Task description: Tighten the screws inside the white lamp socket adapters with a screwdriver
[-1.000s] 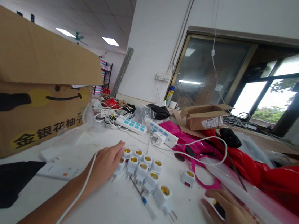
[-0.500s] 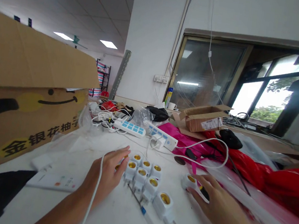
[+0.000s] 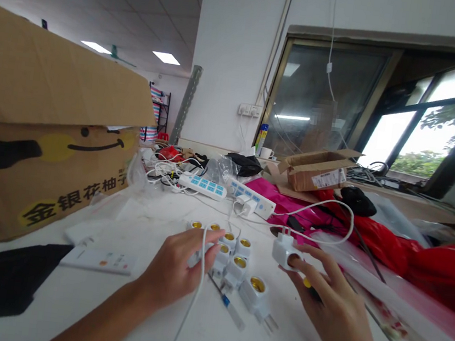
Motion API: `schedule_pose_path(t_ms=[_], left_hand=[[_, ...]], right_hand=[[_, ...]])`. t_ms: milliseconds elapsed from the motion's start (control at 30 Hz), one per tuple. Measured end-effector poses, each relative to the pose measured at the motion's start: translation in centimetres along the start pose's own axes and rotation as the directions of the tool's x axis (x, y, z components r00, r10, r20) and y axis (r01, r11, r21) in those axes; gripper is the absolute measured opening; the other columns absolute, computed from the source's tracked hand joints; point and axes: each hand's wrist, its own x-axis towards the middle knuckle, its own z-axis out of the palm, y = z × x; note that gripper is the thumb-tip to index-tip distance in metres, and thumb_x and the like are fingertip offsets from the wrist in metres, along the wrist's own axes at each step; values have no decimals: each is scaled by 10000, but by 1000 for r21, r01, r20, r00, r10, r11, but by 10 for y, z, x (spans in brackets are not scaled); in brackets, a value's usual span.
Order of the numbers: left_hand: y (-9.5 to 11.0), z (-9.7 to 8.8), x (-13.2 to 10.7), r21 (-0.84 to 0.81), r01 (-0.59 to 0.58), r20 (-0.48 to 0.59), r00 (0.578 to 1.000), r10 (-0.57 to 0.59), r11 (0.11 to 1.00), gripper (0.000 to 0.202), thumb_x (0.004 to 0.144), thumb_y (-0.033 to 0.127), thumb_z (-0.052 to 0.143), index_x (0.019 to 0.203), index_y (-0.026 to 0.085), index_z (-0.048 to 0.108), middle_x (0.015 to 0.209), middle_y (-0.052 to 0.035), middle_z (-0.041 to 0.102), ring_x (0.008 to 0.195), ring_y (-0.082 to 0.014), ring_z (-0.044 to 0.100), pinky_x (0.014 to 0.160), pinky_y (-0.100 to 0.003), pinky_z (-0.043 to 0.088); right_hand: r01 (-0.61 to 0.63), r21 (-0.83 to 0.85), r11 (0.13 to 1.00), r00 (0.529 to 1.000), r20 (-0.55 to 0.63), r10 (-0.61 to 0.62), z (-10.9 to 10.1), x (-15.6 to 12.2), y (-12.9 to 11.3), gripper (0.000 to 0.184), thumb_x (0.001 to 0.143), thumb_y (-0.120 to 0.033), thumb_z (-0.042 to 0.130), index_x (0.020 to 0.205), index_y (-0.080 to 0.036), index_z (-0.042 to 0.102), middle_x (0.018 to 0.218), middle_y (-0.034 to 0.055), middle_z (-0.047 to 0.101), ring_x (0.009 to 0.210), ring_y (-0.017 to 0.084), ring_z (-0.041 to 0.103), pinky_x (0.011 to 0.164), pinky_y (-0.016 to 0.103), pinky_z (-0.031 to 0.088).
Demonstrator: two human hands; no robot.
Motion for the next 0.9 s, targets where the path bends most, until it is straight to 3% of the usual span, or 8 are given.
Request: schedule_pose_path(t_ms=[67,167,300,400,533,733,800,900], left_hand=[[6,4,-1,-44,-26,15,1000,26,999,451,1073,195,633,1505,314,577,1368,-37,788,1229,-202,772,1108,-317,608],[19,12,-3,-99,-32,55,998,37,995,729,1057,215,660,1685,357,318,1482,-54,722,1345,-225,708,1201,-373,553],[40,26,-5,-148,-88,131,986,107,985,925,1012,336,733,1738,295,161,1649,-134,558,1497,-314,575,1254,-483,506],[50,34,-7,-139,-151,179,968,175,979,875,1007,440,753,1710,254,266,1679,-163,491,1542,-332,506,1280,-493,472],[50,37,-11,-88,-201,159,964,212,976,610,1069,415,677,1606,249,439,1600,-163,555,1481,-307,556,1250,-489,502],[42,31,-15,-93,-128,167,976,142,987,574,1033,516,712,1509,250,533,1579,-165,574,1455,-316,591,1215,-484,537],[43,28,-15,-113,-72,200,975,94,991,525,1034,527,706,1452,235,579,1582,-171,570,1462,-316,591,1222,-480,530],[47,25,-13,-159,-11,216,975,46,987,462,1030,542,707,1333,206,618,1555,-189,582,1438,-324,613,1210,-493,536]], right_hand=[[25,51,998,1000,4,-25,-1,3,-11,84,1103,-187,602,1149,-238,650,1342,145,682,761,144,799,603,243,552],[55,131,990,998,30,-59,0,3,-23,142,1101,-150,591,1196,-243,641,1349,145,688,735,120,784,556,221,530],[89,230,969,996,11,-94,-7,1,-40,170,1119,-151,518,1205,-221,647,1314,167,700,660,104,756,531,220,545],[106,239,965,994,11,-112,-17,-4,-54,205,1127,-172,492,1249,-220,648,1300,179,720,692,125,780,580,232,592],[134,253,958,988,36,-148,-23,-12,-66,282,1144,-199,442,1386,-213,587,1290,179,777,923,172,833,689,228,635],[100,323,941,993,27,-115,-18,-15,-71,314,1140,-308,545,1441,-219,533,1290,162,804,1038,187,835,775,224,651],[59,346,936,996,38,-77,-19,-12,-72,325,1132,-347,571,1434,-235,532,1291,148,802,989,180,838,738,215,646],[-13,354,935,1000,31,3,-28,-5,-76,362,1094,-486,623,1382,-276,558,1205,97,813,692,145,775,602,223,614]])
